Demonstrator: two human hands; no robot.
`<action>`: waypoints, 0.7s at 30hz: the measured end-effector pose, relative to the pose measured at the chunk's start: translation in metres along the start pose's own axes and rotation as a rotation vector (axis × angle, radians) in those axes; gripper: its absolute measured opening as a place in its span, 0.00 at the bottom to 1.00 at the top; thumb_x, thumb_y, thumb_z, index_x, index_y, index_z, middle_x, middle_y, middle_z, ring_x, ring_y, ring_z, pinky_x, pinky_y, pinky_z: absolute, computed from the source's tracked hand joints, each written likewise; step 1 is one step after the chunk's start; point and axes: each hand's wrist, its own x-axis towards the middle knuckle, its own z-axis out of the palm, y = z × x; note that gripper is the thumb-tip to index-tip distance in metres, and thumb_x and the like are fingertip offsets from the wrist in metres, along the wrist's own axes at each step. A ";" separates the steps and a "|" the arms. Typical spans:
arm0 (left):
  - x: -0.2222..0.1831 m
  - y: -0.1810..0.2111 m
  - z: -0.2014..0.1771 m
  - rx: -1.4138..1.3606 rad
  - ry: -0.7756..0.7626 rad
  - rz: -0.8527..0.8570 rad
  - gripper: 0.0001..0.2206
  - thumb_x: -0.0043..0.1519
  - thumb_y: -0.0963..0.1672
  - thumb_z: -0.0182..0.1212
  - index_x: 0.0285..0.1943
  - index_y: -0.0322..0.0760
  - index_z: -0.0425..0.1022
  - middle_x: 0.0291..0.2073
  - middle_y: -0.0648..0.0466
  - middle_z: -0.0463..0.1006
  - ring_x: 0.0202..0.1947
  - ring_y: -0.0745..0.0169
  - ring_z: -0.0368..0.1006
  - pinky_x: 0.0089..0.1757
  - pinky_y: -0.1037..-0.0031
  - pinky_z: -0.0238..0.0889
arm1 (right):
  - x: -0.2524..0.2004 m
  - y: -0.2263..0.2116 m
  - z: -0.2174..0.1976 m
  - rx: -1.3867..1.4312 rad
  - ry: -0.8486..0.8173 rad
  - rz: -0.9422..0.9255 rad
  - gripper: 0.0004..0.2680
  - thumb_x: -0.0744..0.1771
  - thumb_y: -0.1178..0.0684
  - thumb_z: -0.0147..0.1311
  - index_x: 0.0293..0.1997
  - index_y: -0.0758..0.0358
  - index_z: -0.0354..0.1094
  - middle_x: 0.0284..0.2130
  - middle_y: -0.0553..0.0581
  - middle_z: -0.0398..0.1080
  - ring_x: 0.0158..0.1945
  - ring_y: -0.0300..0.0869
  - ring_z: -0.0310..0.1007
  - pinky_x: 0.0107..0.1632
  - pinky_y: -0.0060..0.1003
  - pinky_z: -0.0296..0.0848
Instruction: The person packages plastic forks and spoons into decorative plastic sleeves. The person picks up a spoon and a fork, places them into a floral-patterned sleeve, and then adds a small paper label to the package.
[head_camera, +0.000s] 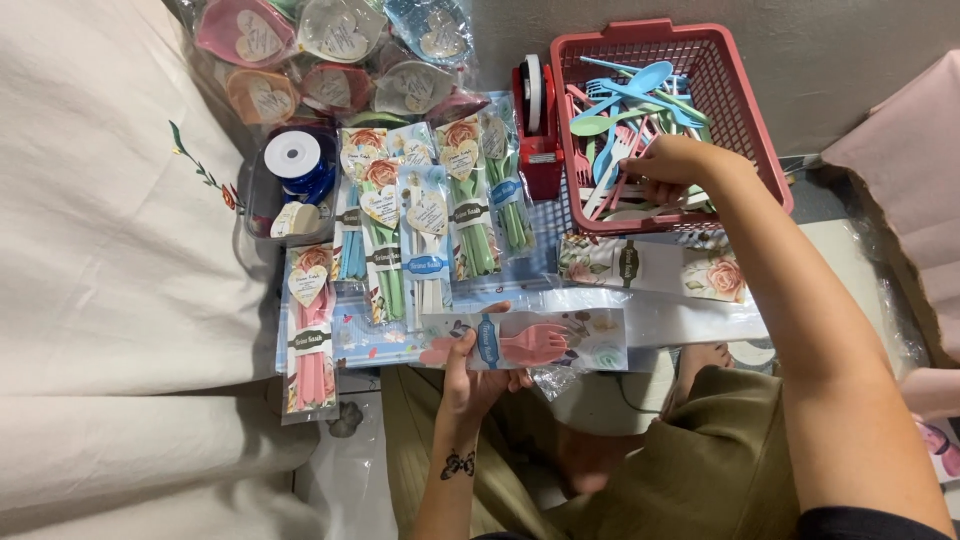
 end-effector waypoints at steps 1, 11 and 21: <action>-0.001 0.000 -0.002 0.002 0.000 0.002 0.25 0.55 0.52 0.32 0.58 0.34 0.47 0.22 0.36 0.72 0.19 0.48 0.72 0.18 0.79 0.65 | -0.001 -0.005 0.001 0.000 0.000 -0.003 0.17 0.63 0.45 0.44 0.31 0.78 0.65 0.17 0.69 0.67 0.17 0.49 0.68 0.21 0.37 0.70; -0.010 0.000 -0.013 0.000 -0.020 0.021 0.24 0.56 0.51 0.31 0.57 0.34 0.48 0.29 0.34 0.72 0.21 0.45 0.72 0.20 0.77 0.66 | 0.033 0.001 0.021 -0.013 -0.005 -0.052 0.14 0.61 0.47 0.46 0.26 0.73 0.66 0.14 0.66 0.65 0.16 0.46 0.67 0.21 0.32 0.70; -0.008 -0.002 -0.002 -0.017 -0.035 0.023 0.24 0.55 0.51 0.35 0.57 0.35 0.48 0.35 0.34 0.70 0.20 0.49 0.72 0.19 0.78 0.66 | 0.033 0.034 -0.003 0.409 0.064 -0.098 0.13 0.64 0.47 0.37 0.42 0.70 0.55 0.24 0.65 0.61 0.26 0.48 0.66 0.34 0.40 0.69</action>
